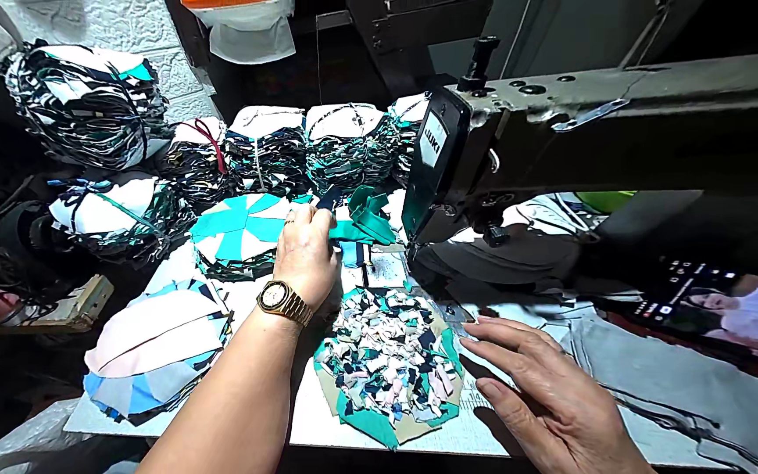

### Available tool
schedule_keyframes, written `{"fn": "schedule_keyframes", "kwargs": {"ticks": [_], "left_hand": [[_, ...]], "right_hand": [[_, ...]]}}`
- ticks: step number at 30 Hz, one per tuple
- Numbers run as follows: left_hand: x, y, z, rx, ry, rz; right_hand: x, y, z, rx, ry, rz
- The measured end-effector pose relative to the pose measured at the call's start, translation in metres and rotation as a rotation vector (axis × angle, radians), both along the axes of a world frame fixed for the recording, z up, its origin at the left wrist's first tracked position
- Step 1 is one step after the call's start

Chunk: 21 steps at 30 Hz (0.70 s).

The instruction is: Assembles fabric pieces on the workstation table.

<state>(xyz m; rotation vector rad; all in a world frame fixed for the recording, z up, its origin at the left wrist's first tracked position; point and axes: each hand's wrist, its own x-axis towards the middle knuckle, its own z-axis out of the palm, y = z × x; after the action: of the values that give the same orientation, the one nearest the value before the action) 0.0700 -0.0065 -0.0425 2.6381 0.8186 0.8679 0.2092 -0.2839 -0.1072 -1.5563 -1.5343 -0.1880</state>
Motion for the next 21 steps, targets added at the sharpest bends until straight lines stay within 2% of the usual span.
{"fn": "schedule_keyframes", "kwargs": {"ticks": [2, 6, 11, 14, 17, 21], "left_hand": [[0.011, 0.001, 0.009, -0.018, -0.02, -0.024], [0.035, 0.003, 0.023, -0.079, 0.185, 0.059], [0.056, 0.013, 0.012, -0.084, 0.234, 0.1], [0.056, 0.016, 0.003, -0.143, 0.108, 0.099], [0.043, 0.024, -0.002, -0.25, -0.117, 0.06], [0.02, 0.033, 0.003, -0.547, -0.544, -0.008]], "right_hand": [[0.001, 0.0, 0.0, 0.007, 0.009, 0.002], [0.001, 0.0, -0.001, 0.014, 0.019, -0.008], [0.0, 0.0, -0.001, 0.022, 0.023, -0.025], [0.0, 0.0, -0.002, 0.025, 0.037, -0.026], [0.0, 0.0, -0.002, 0.023, 0.048, -0.018], [0.0, 0.0, -0.002, 0.023, 0.083, -0.008]]}}
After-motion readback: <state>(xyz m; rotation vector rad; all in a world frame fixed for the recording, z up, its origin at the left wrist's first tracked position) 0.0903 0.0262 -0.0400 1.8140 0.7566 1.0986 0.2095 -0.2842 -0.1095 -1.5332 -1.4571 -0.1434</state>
